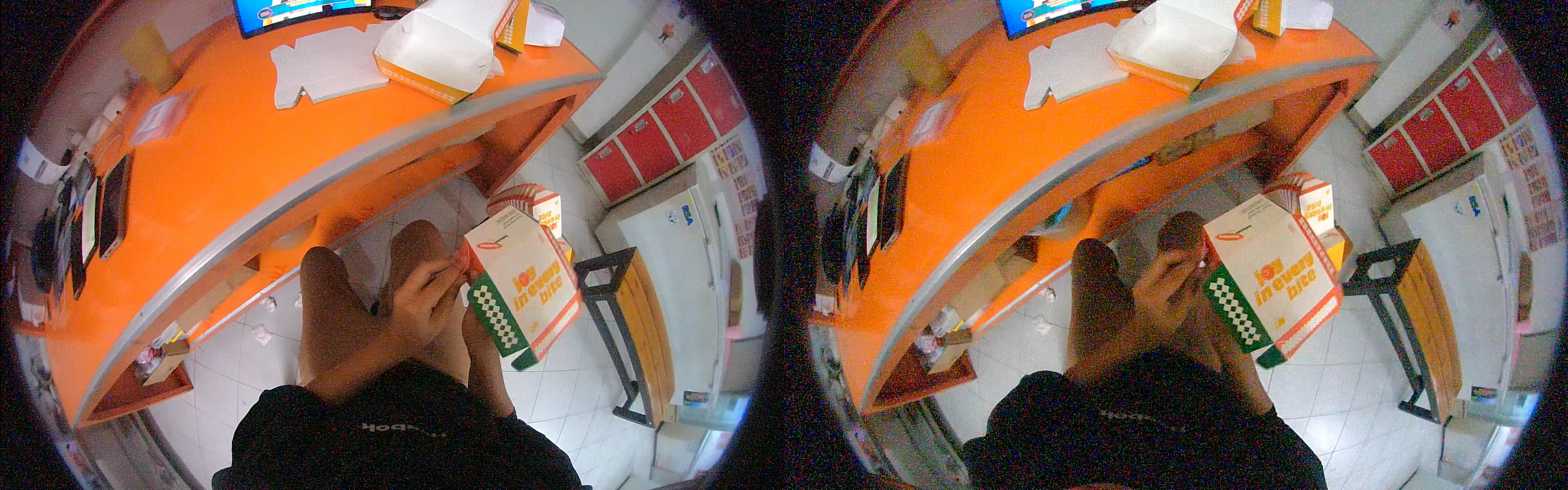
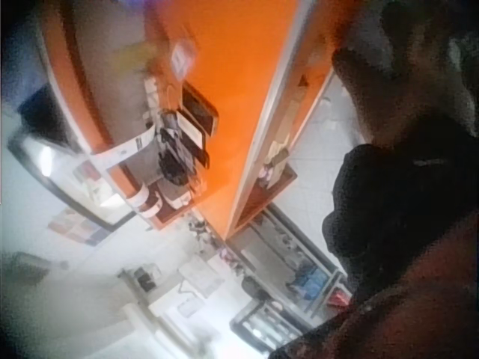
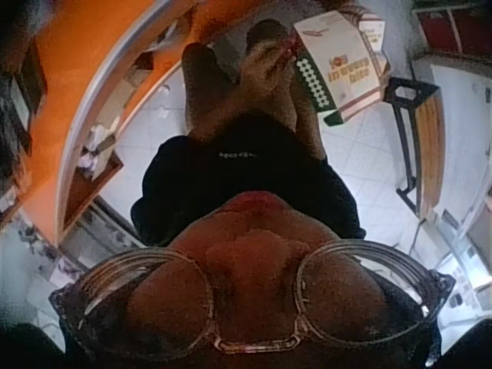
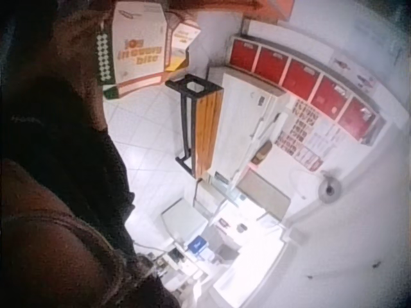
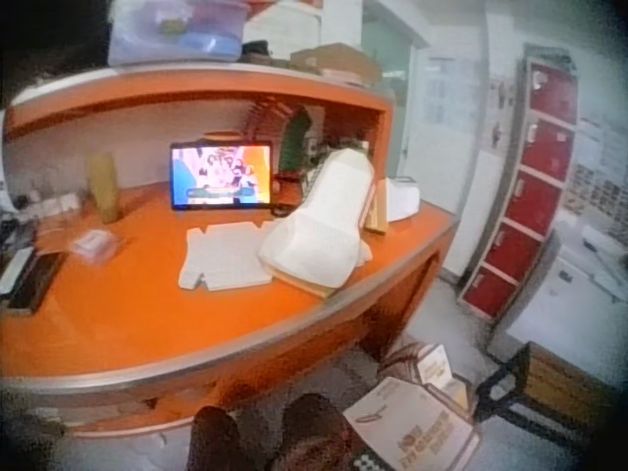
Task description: The person sits on a low stool and folds flat cardboard pieces into small rectangular boxes. They repeatedly fold the flaps, tuck the sides, and stack the finished boxes on a wooden stool next to them.
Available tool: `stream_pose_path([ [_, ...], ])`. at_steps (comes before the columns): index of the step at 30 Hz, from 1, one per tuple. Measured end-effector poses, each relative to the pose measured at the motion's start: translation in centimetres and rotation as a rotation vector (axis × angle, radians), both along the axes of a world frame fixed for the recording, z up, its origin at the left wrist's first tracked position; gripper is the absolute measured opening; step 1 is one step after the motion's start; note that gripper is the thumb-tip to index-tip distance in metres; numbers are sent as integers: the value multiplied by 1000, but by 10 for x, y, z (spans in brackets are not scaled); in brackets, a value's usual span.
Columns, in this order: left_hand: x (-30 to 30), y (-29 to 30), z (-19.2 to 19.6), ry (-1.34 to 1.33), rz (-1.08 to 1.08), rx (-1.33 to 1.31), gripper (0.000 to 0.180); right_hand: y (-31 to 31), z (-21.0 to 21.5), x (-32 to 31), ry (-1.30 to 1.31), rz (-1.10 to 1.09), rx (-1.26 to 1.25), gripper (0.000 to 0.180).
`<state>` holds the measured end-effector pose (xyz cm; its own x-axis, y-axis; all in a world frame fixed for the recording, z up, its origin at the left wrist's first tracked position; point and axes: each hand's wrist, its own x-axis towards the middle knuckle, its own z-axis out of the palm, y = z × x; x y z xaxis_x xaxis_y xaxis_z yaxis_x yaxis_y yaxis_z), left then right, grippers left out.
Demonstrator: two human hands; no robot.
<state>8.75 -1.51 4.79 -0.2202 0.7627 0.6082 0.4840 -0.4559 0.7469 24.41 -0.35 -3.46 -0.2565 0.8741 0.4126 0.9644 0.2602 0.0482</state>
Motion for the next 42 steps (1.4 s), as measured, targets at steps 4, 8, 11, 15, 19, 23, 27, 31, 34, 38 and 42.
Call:
stream_pose_path([
  [4,-8,2,6,-157,-67,-50,22,5,-13,13,2,118,2,29],
  [8,-17,1,9,-185,-182,-109,18,9,25,-12,505,47,14,27],
  [11,-21,1,14,-102,-191,-109,17,13,13,2,324,-34,85,28],
  [15,-22,-4,21,-87,-158,-210,13,-1,37,1,72,125,-29,34],
  [19,-26,-6,21,15,-168,-287,12,2,51,0,402,66,-429,40],
  [23,-21,-5,24,96,-99,-233,14,-6,-73,53,-127,146,-68,47],
  [27,-23,-3,22,22,-105,-158,15,6,44,4,307,88,-465,43],
  [31,-17,-6,29,-91,-62,-217,18,5,38,-3,451,163,-86,32],
  [34,-14,-4,29,-74,-8,-185,15,6,23,5,497,208,20,35],
  [38,-15,3,19,-6,85,-85,13,8,-2,16,487,184,-33,42],
  [42,-15,5,16,-4,123,-35,14,4,-18,23,423,157,-153,50],
])
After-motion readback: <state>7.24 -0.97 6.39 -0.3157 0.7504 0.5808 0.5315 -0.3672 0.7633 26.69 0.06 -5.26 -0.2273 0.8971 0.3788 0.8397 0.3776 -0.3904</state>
